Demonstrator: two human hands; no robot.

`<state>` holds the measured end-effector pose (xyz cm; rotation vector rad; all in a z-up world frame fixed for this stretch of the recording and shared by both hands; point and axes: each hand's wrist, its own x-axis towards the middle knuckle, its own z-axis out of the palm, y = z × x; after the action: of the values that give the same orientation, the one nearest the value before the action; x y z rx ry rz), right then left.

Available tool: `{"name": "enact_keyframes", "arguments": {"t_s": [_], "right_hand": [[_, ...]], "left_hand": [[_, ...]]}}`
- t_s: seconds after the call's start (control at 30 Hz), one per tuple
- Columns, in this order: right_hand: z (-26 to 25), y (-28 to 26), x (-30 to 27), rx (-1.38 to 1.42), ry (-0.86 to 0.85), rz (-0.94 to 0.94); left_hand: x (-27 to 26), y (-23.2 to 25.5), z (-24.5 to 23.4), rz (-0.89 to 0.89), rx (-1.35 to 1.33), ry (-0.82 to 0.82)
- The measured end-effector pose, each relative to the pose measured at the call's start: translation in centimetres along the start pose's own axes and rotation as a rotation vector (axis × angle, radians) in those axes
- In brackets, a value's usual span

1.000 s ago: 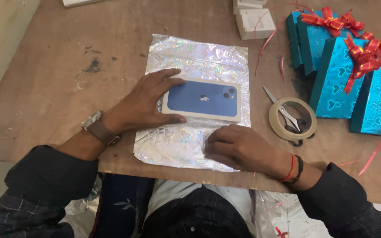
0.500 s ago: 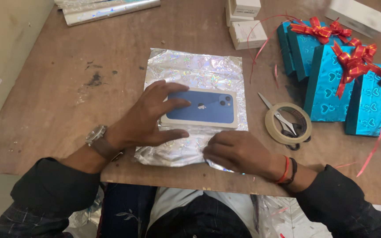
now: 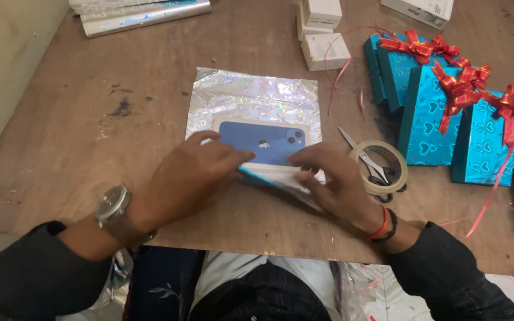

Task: The person wraps a small rectangular box in blue patterned wrapping paper. They fold the paper around the box, secure it with clear tape, and trim excess paper with scissors. The wrapped box is placed with other finished gifts on the table.

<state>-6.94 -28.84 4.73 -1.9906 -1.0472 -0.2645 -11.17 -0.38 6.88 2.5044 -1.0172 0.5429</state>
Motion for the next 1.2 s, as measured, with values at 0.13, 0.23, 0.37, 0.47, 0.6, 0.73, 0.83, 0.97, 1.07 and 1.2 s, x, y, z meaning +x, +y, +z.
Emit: {"name": "enact_keyframes", "arguments": {"t_s": [0.13,0.23,0.37,0.47,0.6,0.73,0.83,0.97,1.07,1.2], "right_hand": [[-1.4,0.2,-0.2,0.047,0.192,-0.097],[-1.7,0.4,-0.4,-0.037,0.277,-0.051],[-1.0,1.1,-0.1,-0.142,0.244,0.136],[-0.7,1.9,0.6,-0.258,0.222,0.153],[-0.8,1.8,0.4,-0.541,0.226,-0.064],[-0.2,1.0,0.1,-0.441,-0.073,-0.156],[0.7,0.9,0.4,-0.418,-0.231,-0.197],[1.0,1.2,0.6,-0.442,-0.299,-0.156],[1.0,1.4,0.4,-0.486,-0.293,-0.149],[1.0,1.5,0.4,-0.521,-0.286,-0.154]], "left_hand": [[1.6,-2.0,0.4,-0.07,-0.102,0.098],[2.4,-3.3,1.1,-0.145,-0.129,0.062],[2.6,-4.6,2.2,-0.188,-0.17,0.052],[2.5,-5.1,3.0,-0.205,-0.198,0.053],[2.3,-5.5,3.8,-0.171,-0.172,0.144],[2.1,-5.8,4.2,-0.158,-0.17,0.188],[2.0,-6.1,4.4,-0.163,-0.19,0.185],[1.8,-6.5,4.5,-0.271,-0.17,0.097],[1.7,-7.0,4.7,-0.305,-0.165,0.135],[1.5,-7.6,4.9,-0.375,-0.23,0.1]]}}
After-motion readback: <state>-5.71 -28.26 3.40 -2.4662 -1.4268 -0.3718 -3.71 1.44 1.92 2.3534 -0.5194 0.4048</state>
